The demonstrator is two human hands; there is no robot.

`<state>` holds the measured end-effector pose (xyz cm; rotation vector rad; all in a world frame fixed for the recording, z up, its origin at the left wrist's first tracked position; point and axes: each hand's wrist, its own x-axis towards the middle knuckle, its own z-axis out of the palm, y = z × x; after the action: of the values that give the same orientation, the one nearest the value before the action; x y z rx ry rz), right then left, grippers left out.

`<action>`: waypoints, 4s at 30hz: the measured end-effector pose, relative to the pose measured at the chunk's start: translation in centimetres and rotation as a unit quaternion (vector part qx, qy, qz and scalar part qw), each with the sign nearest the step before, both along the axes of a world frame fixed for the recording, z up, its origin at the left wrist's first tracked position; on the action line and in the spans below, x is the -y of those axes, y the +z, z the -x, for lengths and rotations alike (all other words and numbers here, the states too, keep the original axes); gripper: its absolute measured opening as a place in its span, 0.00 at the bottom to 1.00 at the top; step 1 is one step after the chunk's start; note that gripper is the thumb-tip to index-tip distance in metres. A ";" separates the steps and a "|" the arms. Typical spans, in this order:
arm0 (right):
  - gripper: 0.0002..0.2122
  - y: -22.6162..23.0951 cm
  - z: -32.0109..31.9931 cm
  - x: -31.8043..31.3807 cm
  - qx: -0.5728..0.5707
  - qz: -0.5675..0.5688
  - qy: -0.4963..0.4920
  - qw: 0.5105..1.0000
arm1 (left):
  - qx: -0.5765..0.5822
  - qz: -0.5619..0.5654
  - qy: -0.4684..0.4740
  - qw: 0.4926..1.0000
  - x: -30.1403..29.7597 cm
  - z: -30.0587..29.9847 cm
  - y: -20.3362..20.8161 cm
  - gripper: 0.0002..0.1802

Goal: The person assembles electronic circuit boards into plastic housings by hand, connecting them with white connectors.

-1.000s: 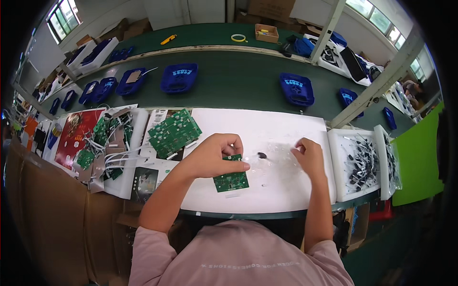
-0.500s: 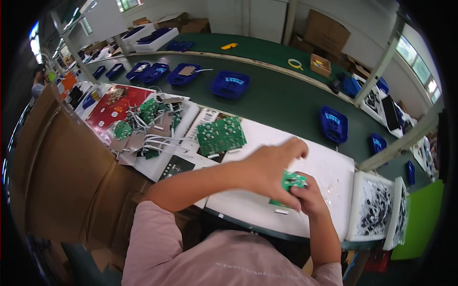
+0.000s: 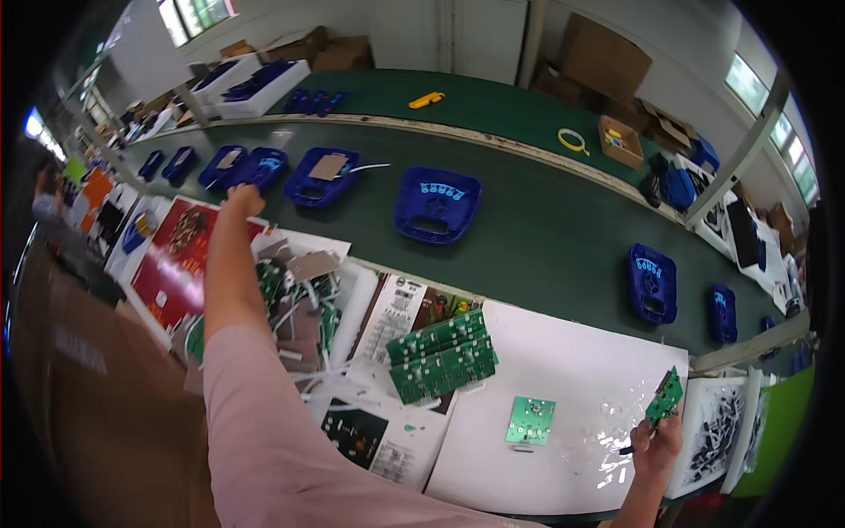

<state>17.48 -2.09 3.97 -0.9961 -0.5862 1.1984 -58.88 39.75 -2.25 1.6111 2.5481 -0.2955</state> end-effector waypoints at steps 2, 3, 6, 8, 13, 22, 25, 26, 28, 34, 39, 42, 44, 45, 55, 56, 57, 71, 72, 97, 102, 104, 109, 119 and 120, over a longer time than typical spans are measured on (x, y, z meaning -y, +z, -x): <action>0.24 -3.6 -0.4 -2.6 -0.114 -0.011 -0.001 0.993 | -0.075 0.066 0.083 0.992 2.7 14.6 4.9 0.33; 0.23 -2.9 -0.7 -1.9 -0.118 -0.011 -0.003 0.993 | -0.050 0.043 0.059 0.996 -0.9 8.7 -0.4 0.33; 0.22 -3.0 -0.5 -1.1 -0.159 -0.027 -0.038 0.986 | -0.053 -0.003 0.026 0.998 -1.4 2.5 -0.5 0.30; 0.23 -2.9 -0.2 -1.8 -0.172 -0.102 0.107 0.974 | -0.066 -0.079 -0.024 0.994 -0.4 3.3 1.8 0.25; 0.27 -2.4 -0.6 -1.1 -0.275 -0.089 0.126 0.949 | 0.009 -0.404 -0.084 0.911 1.9 1.2 11.2 0.23; 0.31 -3.5 -2.3 1.4 -0.367 -0.051 0.166 0.914 | 0.182 -0.410 -0.517 0.729 19.9 -35.1 16.1 0.27; 0.34 -3.3 -2.0 3.2 -0.436 -0.092 0.183 0.876 | 0.221 -0.324 -0.590 0.706 26.4 -46.0 12.8 0.25; 0.38 -2.7 -1.7 3.9 -0.481 -0.099 0.174 0.854 | 0.240 -0.326 -0.594 0.695 27.2 -48.8 10.9 0.25; 0.42 -2.5 -2.1 5.2 -0.522 -0.112 0.166 0.829 | 0.254 -0.290 -0.586 0.713 28.2 -53.2 7.5 0.24; 0.46 -4.0 -4.6 8.4 -0.398 -0.181 0.186 0.880 | 0.232 -0.180 -0.543 0.787 30.3 -57.2 2.5 0.24; 0.44 -4.8 -6.0 8.7 -0.346 -0.162 0.186 0.905 | 0.160 -0.334 -0.304 0.878 29.2 -53.6 2.8 0.37; 0.43 -4.4 -4.9 7.9 -0.320 -0.170 0.187 0.913 | 0.178 -0.121 -0.235 0.948 27.3 -52.4 2.2 0.33; 0.38 -2.6 -3.7 6.4 -0.333 -0.176 0.211 0.902 | 0.229 -0.114 -0.218 0.942 24.9 -50.2 -0.1 0.32; 0.36 -2.1 -3.3 5.5 -0.219 -0.127 0.187 0.949 | 0.280 -0.107 -0.208 0.931 24.2 -49.6 -0.8 0.31; 0.26 -0.8 1.7 -1.4 0.388 -0.153 -0.008 0.909 | 0.788 -0.135 -0.111 0.590 39.4 -55.3 5.0 0.38; 0.26 -0.9 1.9 -1.4 0.410 -0.158 -0.015 0.898 | 0.780 -0.168 -0.163 0.581 40.2 -55.6 4.8 0.39; 0.26 -0.3 2.1 -1.2 0.464 -0.145 -0.029 0.873 | 0.764 -0.163 -0.171 0.601 40.7 -55.6 4.8 0.39; 0.24 0.6 4.6 0.2 0.665 -0.208 -0.126 0.706 | 0.761 -0.222 -0.199 0.576 43.7 -56.0 4.4 0.42; 0.24 0.5 4.5 0.2 0.673 -0.222 -0.132 0.693 | 0.774 -0.217 -0.196 0.562 43.6 -55.9 4.4 0.42; 0.17 0.8 3.8 -0.1 0.725 -0.224 -0.129 0.639 | 0.826 -0.187 -0.154 0.510 42.6 -56.5 5.1 0.41; 0.17 0.0 4.1 -0.8 0.719 -0.224 -0.112 0.648 | 0.825 -0.147 -0.151 0.524 42.0 -55.3 5.8 0.41; 0.17 -0.1 4.8 -0.7 0.718 -0.241 -0.105 0.645 | 0.834 -0.142 -0.121 0.519 41.8 -55.0 5.3 0.40; 0.16 0.6 3.9 -1.5 0.740 -0.170 -0.048 0.649 | 0.745 -0.134 -0.216 0.617 38.5 -54.1 4.5 0.43; 0.13 3.1 3.7 4.1 0.718 -0.252 -0.070 0.645 | 0.673 -0.163 -0.019 0.722 14.2 -40.8 7.6 0.20; 0.12 2.2 3.3 4.5 0.721 -0.235 -0.063 0.649 | 0.672 -0.172 -0.015 0.720 11.9 -39.5 6.5 0.20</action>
<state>14.16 -6.55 6.20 -1.3463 -1.9131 -0.1952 -19.36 27.89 4.28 1.1305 1.3869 1.0360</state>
